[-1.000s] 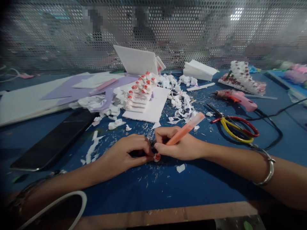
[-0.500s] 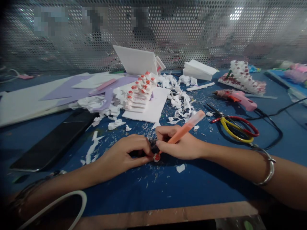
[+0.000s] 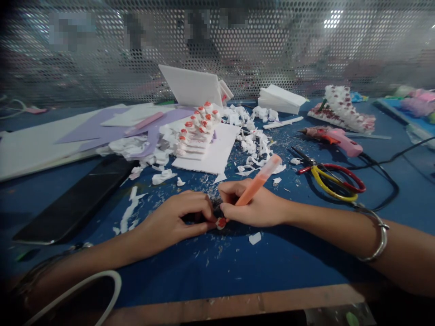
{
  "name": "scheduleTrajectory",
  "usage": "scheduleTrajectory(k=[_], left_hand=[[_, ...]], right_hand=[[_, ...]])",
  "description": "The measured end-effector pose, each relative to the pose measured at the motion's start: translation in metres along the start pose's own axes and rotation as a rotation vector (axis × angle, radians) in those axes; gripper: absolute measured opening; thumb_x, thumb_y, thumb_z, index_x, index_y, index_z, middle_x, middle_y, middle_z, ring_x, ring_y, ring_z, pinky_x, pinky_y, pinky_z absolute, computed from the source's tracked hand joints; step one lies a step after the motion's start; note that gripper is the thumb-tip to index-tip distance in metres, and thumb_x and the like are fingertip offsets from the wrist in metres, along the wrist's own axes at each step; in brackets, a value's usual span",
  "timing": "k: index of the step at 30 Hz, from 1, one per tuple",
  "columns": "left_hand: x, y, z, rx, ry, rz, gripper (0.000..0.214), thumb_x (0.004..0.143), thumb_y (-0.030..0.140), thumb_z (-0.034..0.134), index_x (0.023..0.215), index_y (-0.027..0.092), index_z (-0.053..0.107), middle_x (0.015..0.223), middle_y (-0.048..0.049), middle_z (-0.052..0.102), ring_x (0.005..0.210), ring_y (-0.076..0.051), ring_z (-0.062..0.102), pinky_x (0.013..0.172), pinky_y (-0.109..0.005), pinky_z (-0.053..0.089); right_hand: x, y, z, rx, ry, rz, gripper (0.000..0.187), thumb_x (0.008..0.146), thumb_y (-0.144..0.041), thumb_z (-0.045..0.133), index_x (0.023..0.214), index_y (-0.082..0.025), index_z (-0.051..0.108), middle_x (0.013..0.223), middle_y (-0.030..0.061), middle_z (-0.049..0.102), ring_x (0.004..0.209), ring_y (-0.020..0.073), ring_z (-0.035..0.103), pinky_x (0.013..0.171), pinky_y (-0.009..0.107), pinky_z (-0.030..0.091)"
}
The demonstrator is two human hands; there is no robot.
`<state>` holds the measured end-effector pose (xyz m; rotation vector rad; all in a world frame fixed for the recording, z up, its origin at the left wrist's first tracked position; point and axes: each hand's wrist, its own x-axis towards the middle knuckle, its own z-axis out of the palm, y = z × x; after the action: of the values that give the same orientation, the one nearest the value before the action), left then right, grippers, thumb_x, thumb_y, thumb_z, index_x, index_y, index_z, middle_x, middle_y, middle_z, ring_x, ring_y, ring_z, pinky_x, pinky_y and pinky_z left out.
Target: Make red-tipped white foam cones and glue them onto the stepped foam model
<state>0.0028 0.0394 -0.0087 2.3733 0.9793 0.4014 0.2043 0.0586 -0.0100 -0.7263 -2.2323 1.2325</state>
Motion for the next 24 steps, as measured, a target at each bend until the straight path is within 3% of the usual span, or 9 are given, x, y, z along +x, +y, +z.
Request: scheduleTrajectory(k=[7, 11, 13, 16, 21, 24], left_hand=[[-0.001, 0.000, 0.000, 0.006, -0.029, -0.016, 0.010, 0.078, 0.022, 0.056, 0.069, 0.017, 0.057, 0.073, 0.0017, 0.056, 0.070, -0.012, 0.054, 0.068, -0.026, 0.035], [-0.003, 0.004, 0.000, 0.049, -0.037, -0.049, 0.014, 0.074, 0.027, 0.058, 0.067, 0.017, 0.051, 0.078, 0.0007, 0.053, 0.072, -0.013, 0.051, 0.067, -0.026, 0.036], [-0.003, 0.007, -0.002, 0.070, -0.027, -0.087, 0.019, 0.070, 0.032, 0.062, 0.075, 0.017, 0.050, 0.079, 0.0005, 0.052, 0.070, -0.014, 0.049, 0.064, -0.026, 0.037], [-0.003, 0.010, -0.004, 0.094, -0.057, -0.092, 0.037, 0.068, 0.038, 0.064, 0.096, 0.018, 0.050, 0.088, -0.0012, 0.054, 0.071, -0.015, 0.050, 0.066, -0.027, 0.039], [0.000, 0.014, -0.002, 0.197, -0.094, 0.015, 0.043, 0.075, 0.045, 0.059, 0.111, 0.022, 0.053, 0.103, -0.0057, 0.054, 0.088, -0.021, 0.053, 0.076, -0.031, 0.039], [0.003, 0.019, 0.000, 0.260, -0.088, 0.043, 0.039, 0.078, 0.046, 0.055, 0.109, 0.022, 0.057, 0.101, -0.0060, 0.056, 0.084, -0.020, 0.054, 0.074, -0.031, 0.038]], right_hand=[[0.001, 0.000, -0.001, 0.045, -0.011, 0.019, 0.019, 0.074, -0.012, 0.049, 0.060, -0.016, 0.037, 0.055, -0.0069, 0.038, 0.049, 0.0026, 0.034, 0.045, 0.017, 0.028], [0.001, 0.000, -0.001, 0.157, 0.042, 0.022, 0.021, 0.079, -0.025, 0.051, 0.064, -0.016, 0.039, 0.056, -0.0052, 0.046, 0.048, 0.0031, 0.041, 0.043, 0.017, 0.030], [0.001, -0.004, -0.007, 0.131, 0.088, 0.009, 0.024, 0.080, -0.033, 0.052, 0.067, -0.016, 0.042, 0.058, -0.0044, 0.047, 0.048, 0.0032, 0.042, 0.043, 0.017, 0.029], [-0.001, -0.012, -0.025, -0.151, 0.141, -0.022, 0.025, 0.080, -0.037, 0.053, 0.071, -0.015, 0.046, 0.061, -0.0032, 0.049, 0.051, 0.0037, 0.040, 0.046, 0.018, 0.029], [-0.009, -0.016, -0.060, -1.052, 0.121, 0.060, 0.011, 0.082, -0.014, 0.045, 0.090, -0.016, 0.053, 0.078, 0.0038, 0.058, 0.063, 0.0101, 0.048, 0.053, 0.023, 0.027], [-0.015, -0.010, -0.065, -1.236, 0.088, 0.136, 0.015, 0.079, -0.008, 0.043, 0.089, -0.015, 0.053, 0.084, 0.0073, 0.059, 0.071, 0.0140, 0.053, 0.052, 0.024, 0.027]])
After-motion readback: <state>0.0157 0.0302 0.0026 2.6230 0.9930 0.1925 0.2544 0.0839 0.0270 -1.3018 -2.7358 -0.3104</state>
